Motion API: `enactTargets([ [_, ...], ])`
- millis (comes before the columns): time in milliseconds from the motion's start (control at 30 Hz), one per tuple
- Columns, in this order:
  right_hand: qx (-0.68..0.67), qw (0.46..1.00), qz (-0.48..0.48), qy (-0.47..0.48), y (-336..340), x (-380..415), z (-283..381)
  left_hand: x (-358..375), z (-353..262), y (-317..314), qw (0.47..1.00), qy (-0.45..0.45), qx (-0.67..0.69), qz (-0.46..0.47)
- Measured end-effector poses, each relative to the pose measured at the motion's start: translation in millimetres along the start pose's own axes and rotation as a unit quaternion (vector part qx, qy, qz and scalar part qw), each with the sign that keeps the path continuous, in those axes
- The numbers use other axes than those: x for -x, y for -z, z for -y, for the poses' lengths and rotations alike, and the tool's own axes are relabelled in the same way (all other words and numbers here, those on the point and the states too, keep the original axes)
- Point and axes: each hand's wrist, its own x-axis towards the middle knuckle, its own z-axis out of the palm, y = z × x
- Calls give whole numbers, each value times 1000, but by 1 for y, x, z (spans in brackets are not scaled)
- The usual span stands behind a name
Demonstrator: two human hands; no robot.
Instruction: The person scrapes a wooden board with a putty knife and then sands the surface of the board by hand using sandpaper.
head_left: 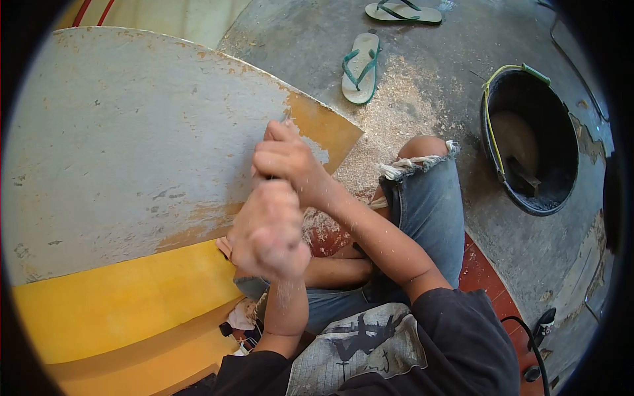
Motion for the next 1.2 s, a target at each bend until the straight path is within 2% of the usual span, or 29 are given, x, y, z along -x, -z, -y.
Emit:
enactTargets([
  [33,1,1000,4,0,2,1,-9,1,0,-2,1000,-1,-2,0],
  [100,1,1000,4,2,5,5,-16,-2,-1,-7,998,15,-36,56],
  [167,22,999,24,-4,5,11,-16,5,2,-2,997,26,-44,60],
  [233,8,1000,10,11,-1,6,-2,2,4,2,999,-3,38,-8],
  [267,-3,1000,1,22,-1,2,2,2,-8,1,998,21,57,-33],
  [367,16,1000,10,15,3,-5,-1,-5,-4,3,1000,9,-13,4],
  [400,-18,1000,6,1,2,3,-17,10,12,10,996,48,-72,12],
  [433,-18,1000,6,1,2,10,-23,8,16,8,996,48,-73,11],
  [500,38,999,-2,-37,10,15,-30,5,25,0,992,122,12,-2],
  [533,48,998,-7,-39,10,13,-28,7,25,-5,998,49,10,23],
  [633,-10,1000,-2,-15,4,15,-24,9,17,-13,1000,14,6,-4],
  [667,8,999,-16,-31,6,21,-32,9,22,-12,999,51,7,-1],
  [700,28,998,-29,-42,9,18,-36,8,25,-9,999,48,6,-3],
  [767,15,999,-39,-24,3,16,-34,8,32,-9,997,79,8,7],
  [900,33,997,-52,-38,12,21,-42,8,33,-22,997,74,3,4],
  [933,33,998,-48,-35,11,19,-41,5,34,-15,988,148,-31,29],
  [967,21,998,-49,-23,9,18,-38,7,30,-14,988,148,-28,27],
  [1033,10,998,-60,5,13,11,-37,9,30,-18,997,34,47,40],
  [1067,20,999,-32,-11,13,11,-33,12,32,-19,997,39,47,44],
  [1167,51,994,-77,-53,15,31,-56,14,43,-22,982,179,-52,-8],
  [1200,80,991,-45,-100,20,32,-52,11,48,-19,980,197,-23,26],
])
